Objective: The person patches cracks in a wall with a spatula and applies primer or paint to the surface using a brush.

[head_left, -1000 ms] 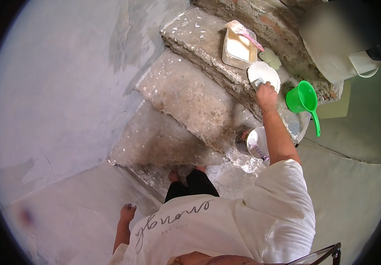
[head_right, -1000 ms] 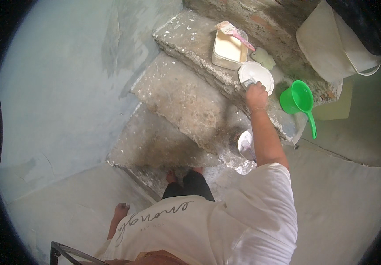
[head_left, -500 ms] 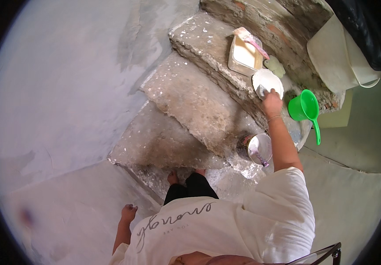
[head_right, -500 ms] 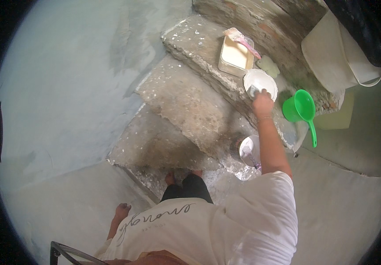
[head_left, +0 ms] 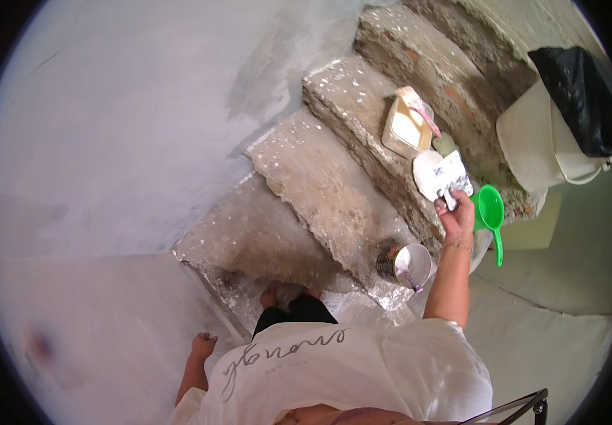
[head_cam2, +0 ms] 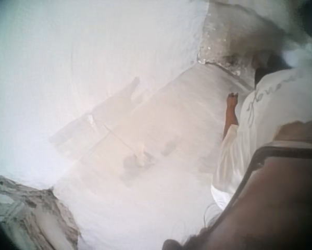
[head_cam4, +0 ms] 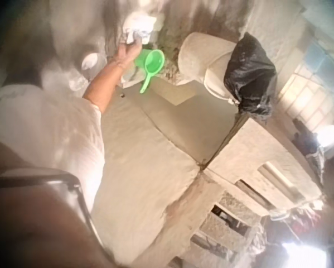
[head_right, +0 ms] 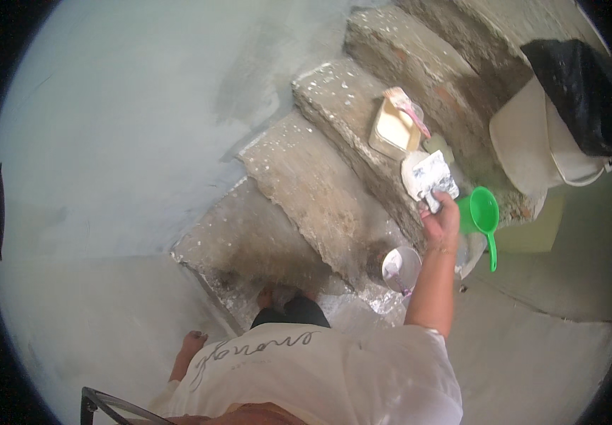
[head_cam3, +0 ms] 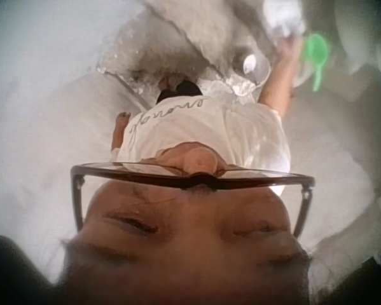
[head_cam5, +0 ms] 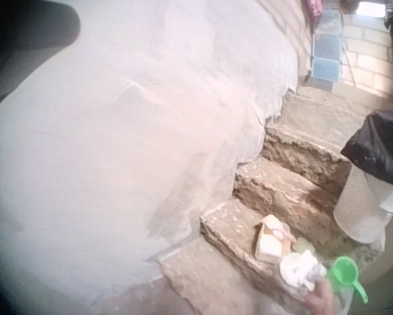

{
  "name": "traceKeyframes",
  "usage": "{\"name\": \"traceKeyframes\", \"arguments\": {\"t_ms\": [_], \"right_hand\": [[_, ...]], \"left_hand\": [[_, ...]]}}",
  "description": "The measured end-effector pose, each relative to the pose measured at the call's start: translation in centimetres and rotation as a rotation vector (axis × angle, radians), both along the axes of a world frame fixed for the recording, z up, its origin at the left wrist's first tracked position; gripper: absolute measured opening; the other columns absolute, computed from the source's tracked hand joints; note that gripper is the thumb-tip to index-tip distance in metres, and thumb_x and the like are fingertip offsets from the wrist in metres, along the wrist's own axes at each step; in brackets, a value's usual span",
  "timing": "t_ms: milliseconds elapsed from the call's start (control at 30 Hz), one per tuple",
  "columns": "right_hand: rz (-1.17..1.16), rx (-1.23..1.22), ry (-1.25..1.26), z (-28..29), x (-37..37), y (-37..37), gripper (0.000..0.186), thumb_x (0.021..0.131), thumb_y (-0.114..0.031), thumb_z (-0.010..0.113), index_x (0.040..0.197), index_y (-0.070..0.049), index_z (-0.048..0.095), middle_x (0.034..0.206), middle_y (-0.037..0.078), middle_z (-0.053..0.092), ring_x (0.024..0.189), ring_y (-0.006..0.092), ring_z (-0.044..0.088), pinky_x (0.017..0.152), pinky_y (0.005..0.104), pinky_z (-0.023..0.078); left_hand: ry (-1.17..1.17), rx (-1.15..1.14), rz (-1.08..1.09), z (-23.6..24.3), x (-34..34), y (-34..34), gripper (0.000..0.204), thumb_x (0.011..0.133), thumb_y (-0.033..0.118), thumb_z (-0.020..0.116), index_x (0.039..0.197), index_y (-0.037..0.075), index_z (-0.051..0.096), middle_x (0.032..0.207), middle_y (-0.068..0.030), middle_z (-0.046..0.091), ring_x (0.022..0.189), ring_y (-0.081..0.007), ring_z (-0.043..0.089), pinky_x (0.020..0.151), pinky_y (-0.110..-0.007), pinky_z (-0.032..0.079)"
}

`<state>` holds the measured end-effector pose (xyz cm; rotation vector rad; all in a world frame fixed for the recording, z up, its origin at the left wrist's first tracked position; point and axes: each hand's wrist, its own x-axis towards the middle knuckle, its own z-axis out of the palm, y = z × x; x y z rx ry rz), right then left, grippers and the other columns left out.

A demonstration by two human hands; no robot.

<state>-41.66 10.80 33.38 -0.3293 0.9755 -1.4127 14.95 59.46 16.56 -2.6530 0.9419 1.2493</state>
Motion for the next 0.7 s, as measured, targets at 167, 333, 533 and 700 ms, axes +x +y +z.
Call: {"name": "traceKeyframes", "arguments": {"t_ms": [167,333,533,700], "right_hand": [[0.276,-0.099,-0.13,3.9,8.1,1.3,0.028,0.08,-0.008,0.057,0.108,-0.006,0.059,0.097,0.009,0.067,0.069,0.0225,0.06,0.049,0.0327,0.044],[0.581,-0.063,-0.129,6.3,18.8,2.2,0.031,0.082,-0.01,0.056,0.112,-0.008,0.057,0.098,0.007,0.068,0.067,0.02,0.061,0.047,0.0311,0.042],[0.873,-0.079,-0.026,10.5,32.8,4.2,0.027,0.083,-0.007,0.06,0.11,-0.008,0.058,0.096,0.005,0.067,0.072,0.0174,0.063,0.05,0.0304,0.044],[0.936,-0.461,0.192,16.2,44.1,6.8,0.021,0.086,-0.007,0.062,0.107,-0.005,0.058,0.092,0.006,0.067,0.077,0.0168,0.065,0.053,0.0309,0.048]], "left_hand": [[0.003,-0.031,0.004,-1.2,-0.6,1.2,0.051,0.08,0.041,0.065,0.106,-0.003,0.065,0.105,-0.0252,0.064,0.1,-0.0399,0.061,0.087,-0.044,0.049],[0.009,-0.059,0.059,-3.3,-1.9,3.7,0.055,0.081,0.046,0.062,0.105,-0.003,0.066,0.108,-0.0256,0.064,0.103,-0.0398,0.061,0.09,-0.044,0.047],[0.089,0.042,0.087,-7.8,-2.5,6.5,0.054,0.077,0.048,0.062,0.094,-0.003,0.07,0.099,-0.026,0.066,0.094,-0.0414,0.063,0.085,-0.044,0.049],[0.194,0.143,0.319,-9.7,-3.8,9.3,0.057,0.076,0.049,0.063,0.093,-0.005,0.069,0.099,-0.0273,0.066,0.094,-0.0408,0.064,0.084,-0.043,0.05]]}}
